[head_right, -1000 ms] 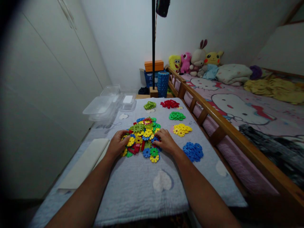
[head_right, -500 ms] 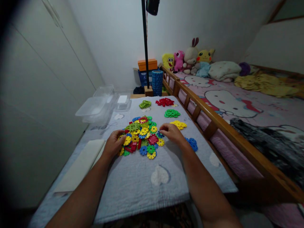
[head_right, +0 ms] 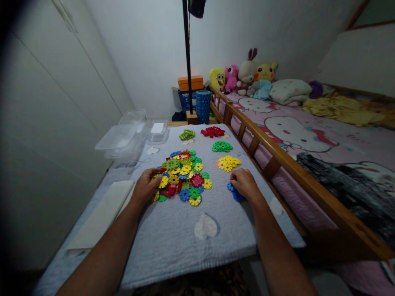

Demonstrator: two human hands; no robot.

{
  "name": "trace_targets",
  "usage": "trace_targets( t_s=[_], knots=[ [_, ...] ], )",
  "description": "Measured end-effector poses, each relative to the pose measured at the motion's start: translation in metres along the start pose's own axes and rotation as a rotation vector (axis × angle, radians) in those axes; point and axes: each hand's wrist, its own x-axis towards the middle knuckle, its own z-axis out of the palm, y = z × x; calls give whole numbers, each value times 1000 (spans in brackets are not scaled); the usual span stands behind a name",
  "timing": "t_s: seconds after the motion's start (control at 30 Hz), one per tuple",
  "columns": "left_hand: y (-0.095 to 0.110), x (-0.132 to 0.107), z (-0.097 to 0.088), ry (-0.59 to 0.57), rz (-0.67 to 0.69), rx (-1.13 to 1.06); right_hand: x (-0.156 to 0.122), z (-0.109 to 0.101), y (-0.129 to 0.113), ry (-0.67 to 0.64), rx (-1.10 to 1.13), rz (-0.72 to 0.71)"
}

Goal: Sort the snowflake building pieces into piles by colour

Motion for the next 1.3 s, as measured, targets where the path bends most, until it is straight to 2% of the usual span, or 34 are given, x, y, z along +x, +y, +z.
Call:
trace_targets(
  t_s=[0.13,0.27,0.37,0.5,0.7,0.93,1.13,1.3],
  knots=[
    [0,0,0,3,3,-4,2,-2,-9,1,-91,-42],
    [-1,0,2,4,-3,-13,9,3,-45,-94,-55,-160],
    [-2,-1,3,28,-23,-28,15,21,-78,-145,-62,-236],
    [-3,-1,3,77,-32,-48,17,50,-102,-52,-86,-211],
    [-5,1,4,99,-13,-51,13,67,-100,-6,-41,-233],
    [-3,0,4,86,-13,-49,15,67,-98,-11,232,-184],
    [-1,-1,3,77,-27,-48,24,50,-93,21,492,-52],
    [0,-1,3,85,-20,-50,54,21,-82,14,644,11]
  ],
)
